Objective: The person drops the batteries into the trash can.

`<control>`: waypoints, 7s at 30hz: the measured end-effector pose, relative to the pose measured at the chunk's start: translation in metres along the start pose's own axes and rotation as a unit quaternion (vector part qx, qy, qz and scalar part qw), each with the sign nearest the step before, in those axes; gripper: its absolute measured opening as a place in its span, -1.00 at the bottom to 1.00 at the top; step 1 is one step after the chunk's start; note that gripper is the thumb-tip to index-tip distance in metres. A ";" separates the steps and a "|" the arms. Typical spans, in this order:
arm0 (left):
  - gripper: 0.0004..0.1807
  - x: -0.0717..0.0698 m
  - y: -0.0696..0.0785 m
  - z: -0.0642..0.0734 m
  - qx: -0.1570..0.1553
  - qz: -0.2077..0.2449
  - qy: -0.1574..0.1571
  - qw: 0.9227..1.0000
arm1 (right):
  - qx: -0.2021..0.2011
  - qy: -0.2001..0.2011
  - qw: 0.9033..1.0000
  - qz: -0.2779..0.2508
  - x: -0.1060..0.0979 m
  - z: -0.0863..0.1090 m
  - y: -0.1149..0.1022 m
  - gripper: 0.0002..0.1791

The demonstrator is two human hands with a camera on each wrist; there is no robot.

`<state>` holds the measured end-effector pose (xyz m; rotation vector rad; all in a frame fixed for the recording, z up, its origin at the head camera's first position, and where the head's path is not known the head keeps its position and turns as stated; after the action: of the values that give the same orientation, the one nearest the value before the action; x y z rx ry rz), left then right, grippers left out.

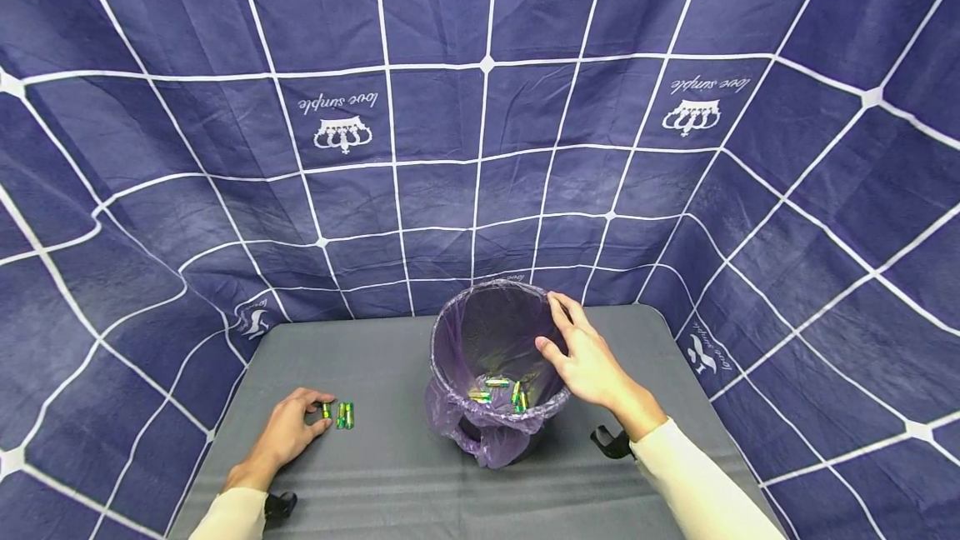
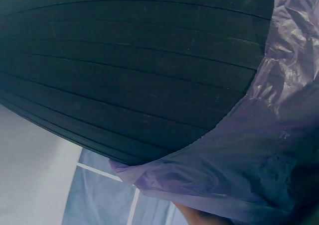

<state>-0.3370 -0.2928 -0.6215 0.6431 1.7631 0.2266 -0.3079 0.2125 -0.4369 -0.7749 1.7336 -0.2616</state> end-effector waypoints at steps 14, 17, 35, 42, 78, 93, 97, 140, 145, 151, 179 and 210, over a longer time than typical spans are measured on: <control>-0.57 -0.012 0.007 -0.004 0.008 -0.002 0.019 1.000 | -0.004 0.001 1.000 -0.002 -0.001 -0.001 -0.003 -0.12; -0.57 -0.015 0.011 -0.005 0.014 -0.001 0.022 1.000 | -0.003 0.000 1.000 -0.001 -0.001 -0.001 -0.003 -0.12; -0.54 -0.041 0.061 -0.021 0.060 0.005 0.056 0.997 | -0.001 0.000 1.000 -0.002 -0.001 0.001 -0.001 -0.13; -0.54 -0.049 0.085 -0.026 0.087 -0.006 0.072 0.994 | 0.007 -0.005 1.000 -0.002 0.000 0.002 0.000 -0.12; -0.55 -0.097 0.204 -0.057 0.187 -0.001 0.104 0.977 | -0.001 0.001 1.000 -0.006 -0.001 0.002 0.000 -0.12; -0.57 -0.116 0.255 -0.082 0.222 0.013 0.092 0.971 | -0.001 0.002 1.000 -0.006 -0.001 0.004 -0.001 -0.13; -0.58 -0.122 0.269 -0.090 0.232 0.015 0.095 0.968 | -0.004 0.003 1.000 -0.006 -0.001 0.003 -0.001 -0.13; -0.61 -0.109 0.367 -0.150 0.262 0.037 0.014 0.964 | -0.006 0.003 1.000 -0.008 -0.002 0.000 -0.001 -0.13; -0.61 -0.107 0.367 -0.152 0.254 0.032 0.011 0.967 | -0.006 0.003 1.000 -0.005 -0.002 0.000 -0.001 -0.13; -0.59 -0.108 0.369 -0.152 0.258 0.039 0.011 0.965 | -0.009 0.004 1.000 -0.005 -0.002 0.000 -0.002 -0.13; -0.49 -0.113 0.369 -0.146 0.290 0.012 0.037 0.956 | -0.007 0.007 1.000 -0.001 -0.002 -0.001 -0.002 -0.14; -0.56 -0.111 0.293 -0.123 0.221 0.019 0.038 0.974 | -0.010 0.009 1.000 0.002 -0.002 0.000 -0.003 -0.16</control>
<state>-0.3455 -0.0876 -0.3551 0.9980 1.8916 -0.1231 -0.3065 0.2116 -0.4338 -0.7856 1.7568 -0.2492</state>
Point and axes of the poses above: each hand's wrist, its own z-axis away from the middle knuckle, its own x-axis out of the palm, y = z × x, the point moved 10 cm from there along -z, towards the middle knuckle, and after that the axes turned 1 degree about y, right-handed, at the moved point
